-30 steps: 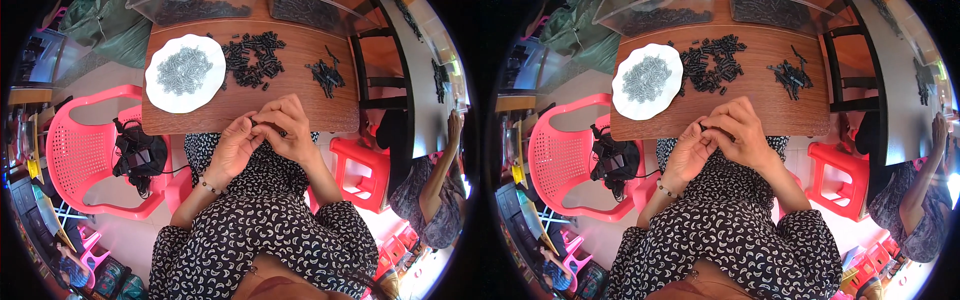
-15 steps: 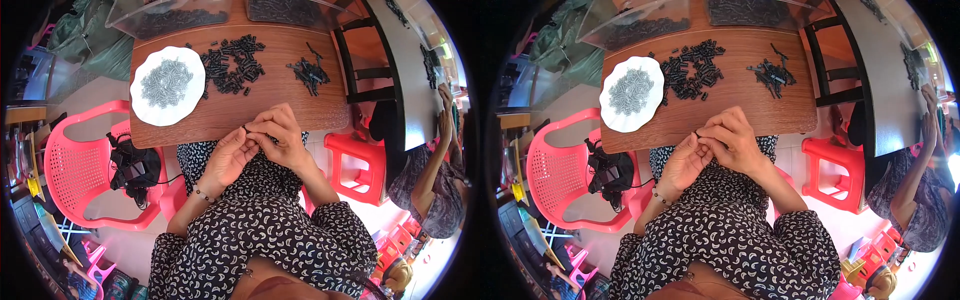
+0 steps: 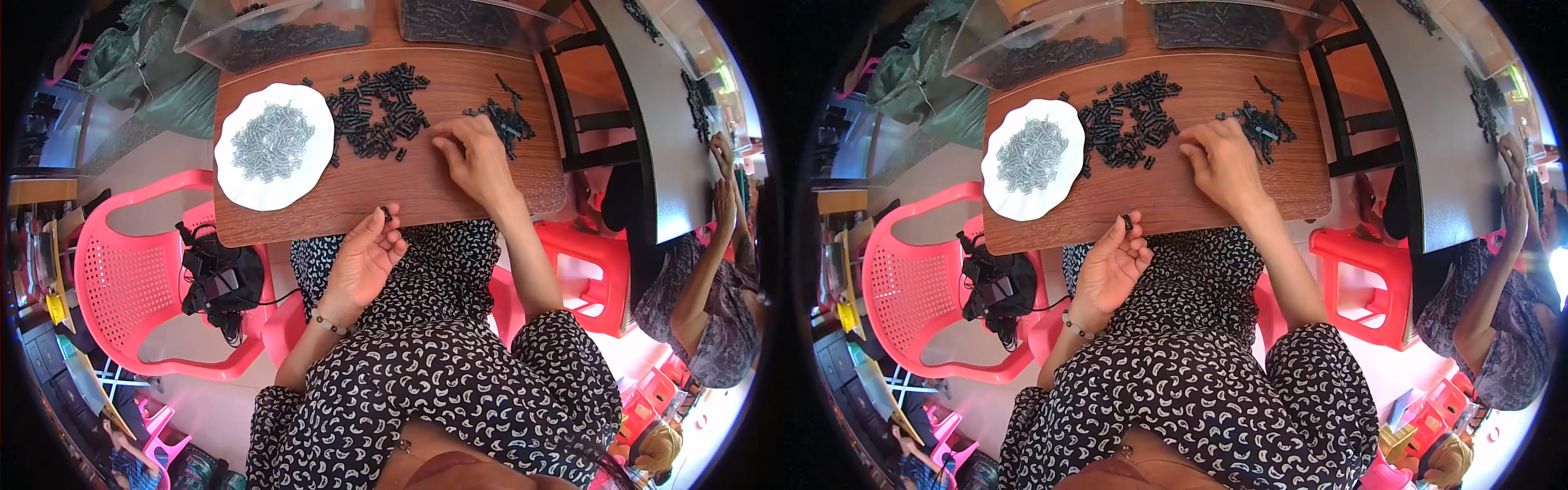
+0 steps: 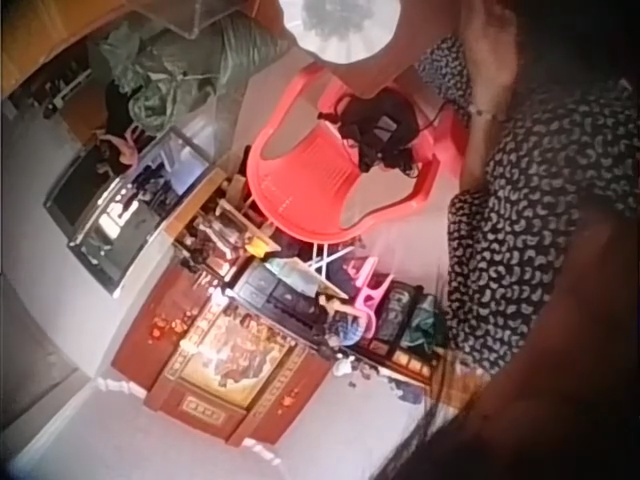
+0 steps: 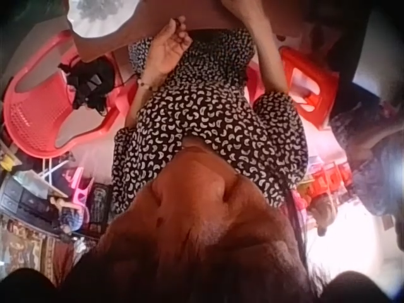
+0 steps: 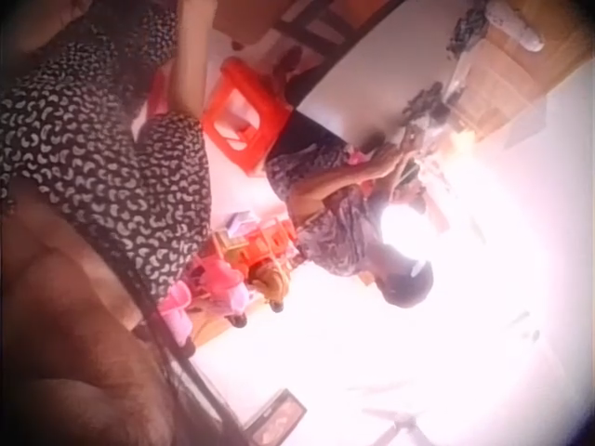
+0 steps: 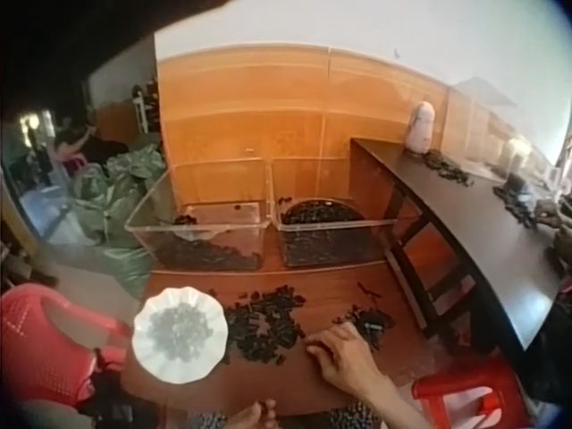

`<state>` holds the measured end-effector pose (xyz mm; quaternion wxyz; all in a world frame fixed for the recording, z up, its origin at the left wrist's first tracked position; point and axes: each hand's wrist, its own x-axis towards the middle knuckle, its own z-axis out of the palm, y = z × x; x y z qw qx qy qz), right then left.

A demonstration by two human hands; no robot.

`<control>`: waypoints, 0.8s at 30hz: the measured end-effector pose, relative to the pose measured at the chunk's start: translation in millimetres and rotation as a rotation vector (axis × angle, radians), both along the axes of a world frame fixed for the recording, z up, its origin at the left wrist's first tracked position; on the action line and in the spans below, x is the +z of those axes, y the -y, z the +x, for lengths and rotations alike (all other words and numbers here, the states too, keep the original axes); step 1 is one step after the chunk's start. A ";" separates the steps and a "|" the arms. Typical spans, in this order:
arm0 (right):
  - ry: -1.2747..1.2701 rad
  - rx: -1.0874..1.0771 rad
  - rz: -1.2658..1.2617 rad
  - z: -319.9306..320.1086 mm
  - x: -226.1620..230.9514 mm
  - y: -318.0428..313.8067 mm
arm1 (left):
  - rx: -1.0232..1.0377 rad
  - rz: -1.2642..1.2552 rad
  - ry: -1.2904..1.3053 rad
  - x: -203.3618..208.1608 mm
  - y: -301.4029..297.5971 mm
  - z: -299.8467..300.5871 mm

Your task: The person assembles small plastic components by hand, inserting tiny beads into them.

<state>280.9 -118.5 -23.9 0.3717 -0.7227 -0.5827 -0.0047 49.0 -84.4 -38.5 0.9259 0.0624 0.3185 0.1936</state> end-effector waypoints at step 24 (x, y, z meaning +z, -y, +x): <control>-0.771 0.008 -0.190 -17.6 18.7 10.1 | 0.007 0.071 0.089 0.8 -7.3 2.2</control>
